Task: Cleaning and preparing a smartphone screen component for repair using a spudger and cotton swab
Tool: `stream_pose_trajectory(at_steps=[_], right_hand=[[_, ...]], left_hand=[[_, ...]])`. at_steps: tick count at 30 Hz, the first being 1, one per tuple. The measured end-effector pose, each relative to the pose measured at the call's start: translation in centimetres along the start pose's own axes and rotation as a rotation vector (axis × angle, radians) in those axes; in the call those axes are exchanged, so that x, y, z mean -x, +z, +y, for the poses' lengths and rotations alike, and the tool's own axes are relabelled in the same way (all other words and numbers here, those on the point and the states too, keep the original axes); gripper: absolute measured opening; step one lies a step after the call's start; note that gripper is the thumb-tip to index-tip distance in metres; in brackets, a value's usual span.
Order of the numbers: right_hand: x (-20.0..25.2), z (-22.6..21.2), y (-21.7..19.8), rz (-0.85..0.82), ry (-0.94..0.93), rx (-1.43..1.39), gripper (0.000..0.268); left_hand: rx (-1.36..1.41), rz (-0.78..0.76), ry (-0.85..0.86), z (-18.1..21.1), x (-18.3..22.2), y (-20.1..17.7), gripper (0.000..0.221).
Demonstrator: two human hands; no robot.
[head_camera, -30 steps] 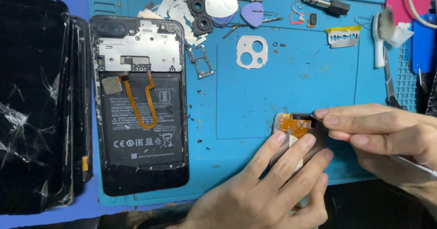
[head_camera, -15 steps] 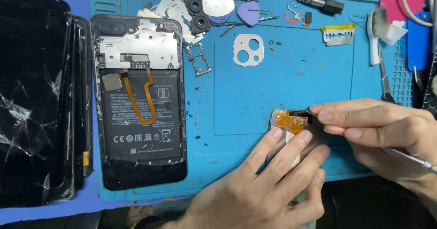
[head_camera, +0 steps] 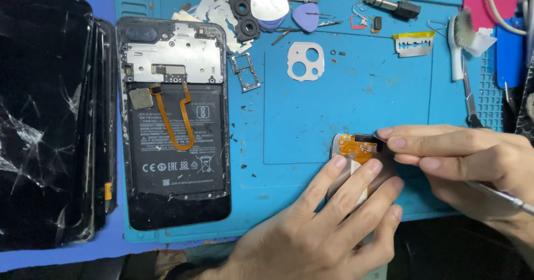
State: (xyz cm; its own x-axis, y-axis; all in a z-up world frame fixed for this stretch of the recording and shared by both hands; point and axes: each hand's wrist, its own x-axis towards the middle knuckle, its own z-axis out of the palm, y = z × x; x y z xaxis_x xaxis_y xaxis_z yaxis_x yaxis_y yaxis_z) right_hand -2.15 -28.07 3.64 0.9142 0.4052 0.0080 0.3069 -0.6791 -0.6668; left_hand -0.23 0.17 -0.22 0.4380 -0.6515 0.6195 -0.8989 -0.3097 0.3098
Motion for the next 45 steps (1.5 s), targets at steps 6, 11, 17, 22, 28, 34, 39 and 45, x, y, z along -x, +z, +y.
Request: stream_pose_trajectory(at_steps=[6, 11, 17, 22, 28, 34, 39, 45], right_hand=[[-0.4, -0.7, 0.1, 0.012, 0.052, 0.001, 0.017], [-1.1, -1.6, -0.1, 0.000, 0.116, 0.015, 0.019], [-0.5, -0.5, -0.1, -0.037, 0.072, -0.028, 0.023], [-0.4, -1.1, -0.1, 0.037, 0.091, 0.017, 0.017], [-0.3, -1.8, -0.4, -0.002, 0.188, -0.134, 0.026], [-0.6, -1.2, 0.4, 0.071, 0.152, 0.066, 0.020], [-0.6, -1.0, 0.2, -0.010, 0.209, -0.117, 0.029], [-1.2, -2.0, 0.3, -0.002, 0.215, -0.081, 0.029]], left_hand=[[0.026, -0.008, -0.011, 0.0, 0.0, 0.0, 0.013], [-0.011, -0.001, -0.007, -0.1, 0.1, -0.1, 0.012], [-0.023, 0.005, 0.006, -0.2, 0.2, 0.0, 0.012], [0.039, -0.007, -0.007, 0.0, -0.2, -0.1, 0.012], [0.052, -0.010, 0.001, 0.2, -0.4, -0.4, 0.010], [0.074, -0.029, 0.019, 0.3, -0.6, -0.9, 0.014], [0.060, -0.015, 0.025, 0.3, -0.7, -0.7, 0.012], [0.021, -0.037, 0.029, 0.2, -0.6, -0.6, 0.015]])
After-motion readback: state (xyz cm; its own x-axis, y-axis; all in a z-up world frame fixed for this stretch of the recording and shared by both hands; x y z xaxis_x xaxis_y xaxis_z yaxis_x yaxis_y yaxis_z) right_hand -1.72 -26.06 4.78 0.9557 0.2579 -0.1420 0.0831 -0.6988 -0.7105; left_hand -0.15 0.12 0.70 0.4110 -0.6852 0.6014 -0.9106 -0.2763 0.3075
